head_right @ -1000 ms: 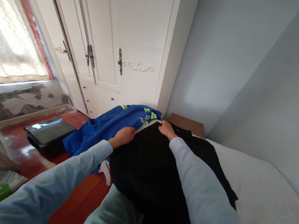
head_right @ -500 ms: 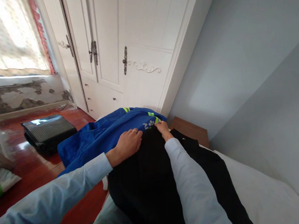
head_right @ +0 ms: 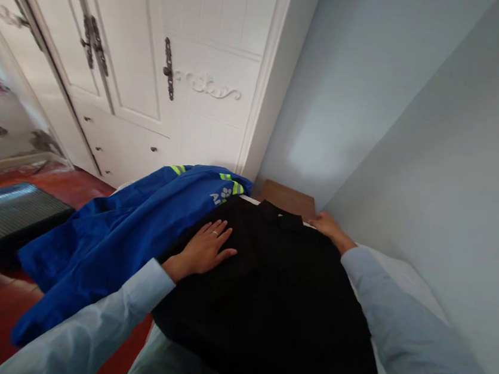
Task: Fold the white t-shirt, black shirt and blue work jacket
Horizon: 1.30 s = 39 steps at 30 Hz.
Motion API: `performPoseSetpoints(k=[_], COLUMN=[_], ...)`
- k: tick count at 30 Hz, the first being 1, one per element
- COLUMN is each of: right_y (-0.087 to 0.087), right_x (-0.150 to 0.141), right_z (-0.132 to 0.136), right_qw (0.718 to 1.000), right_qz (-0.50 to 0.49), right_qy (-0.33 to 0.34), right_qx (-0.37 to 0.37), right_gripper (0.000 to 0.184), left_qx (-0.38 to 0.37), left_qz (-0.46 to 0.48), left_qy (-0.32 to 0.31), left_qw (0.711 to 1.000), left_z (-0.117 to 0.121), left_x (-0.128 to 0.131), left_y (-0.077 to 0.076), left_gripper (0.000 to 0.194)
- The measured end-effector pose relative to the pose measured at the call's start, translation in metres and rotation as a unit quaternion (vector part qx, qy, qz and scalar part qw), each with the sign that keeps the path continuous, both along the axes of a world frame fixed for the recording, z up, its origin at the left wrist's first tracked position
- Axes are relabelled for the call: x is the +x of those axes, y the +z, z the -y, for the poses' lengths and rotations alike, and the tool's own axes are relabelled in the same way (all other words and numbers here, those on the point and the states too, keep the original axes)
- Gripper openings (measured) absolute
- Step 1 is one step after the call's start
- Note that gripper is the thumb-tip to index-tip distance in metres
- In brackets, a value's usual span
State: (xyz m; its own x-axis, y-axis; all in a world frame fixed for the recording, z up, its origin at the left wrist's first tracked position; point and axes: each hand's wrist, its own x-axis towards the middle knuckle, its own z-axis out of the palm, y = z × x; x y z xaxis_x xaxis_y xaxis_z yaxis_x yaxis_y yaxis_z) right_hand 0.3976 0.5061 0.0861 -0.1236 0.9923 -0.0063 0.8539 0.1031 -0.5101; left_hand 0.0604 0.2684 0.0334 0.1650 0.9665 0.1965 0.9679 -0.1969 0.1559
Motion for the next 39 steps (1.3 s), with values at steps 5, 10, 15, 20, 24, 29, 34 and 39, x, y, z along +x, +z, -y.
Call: performPoseSetpoints(k=[5,10,15,20,24,29,34,39], right_y=[0.001,0.003,0.013,0.034,0.044,0.027,0.002,-0.026], right_x=[0.064,0.07,0.063,0.068,0.083,0.077,0.026,-0.042], right_z=[0.025,0.03,0.036,0.031,0.02,0.018,0.029,0.041], right_qw=[0.995,0.993,0.983,0.991,0.999,0.992,0.99,0.972], right_qz=[-0.026,-0.058,-0.043,-0.036,0.008,0.091,0.102,0.113], right_qy=[-0.045,-0.06,0.002,0.018,-0.032,-0.079,0.023,0.166], right_qx=[-0.091,-0.083,-0.181,-0.128,-0.033,0.035,0.092,0.12], right_gripper=[0.033,0.055,0.038,0.021,0.016,0.017,0.043,0.056], left_qx=[-0.003,-0.029,0.01,-0.012,-0.085,-0.1,-0.032,0.017], left_qz=[0.0,0.006,0.007,-0.005,-0.015,-0.016,-0.025,-0.02], left_qy=[-0.012,-0.024,-0.033,-0.109,-0.111,-0.094,-0.079,-0.021], left_qw=[1.0,0.999,0.999,0.994,0.99,0.99,0.996,0.999], left_z=[-0.003,-0.004,-0.002,-0.012,-0.032,-0.051,-0.05,-0.048], left_x=[-0.002,-0.004,0.007,0.029,0.044,0.052,0.05,0.034], left_y=[-0.001,0.006,0.025,0.039,0.033,0.021,0.028,0.029], left_gripper=[0.076,0.073,0.072,0.071,0.073,0.07,0.072,0.069])
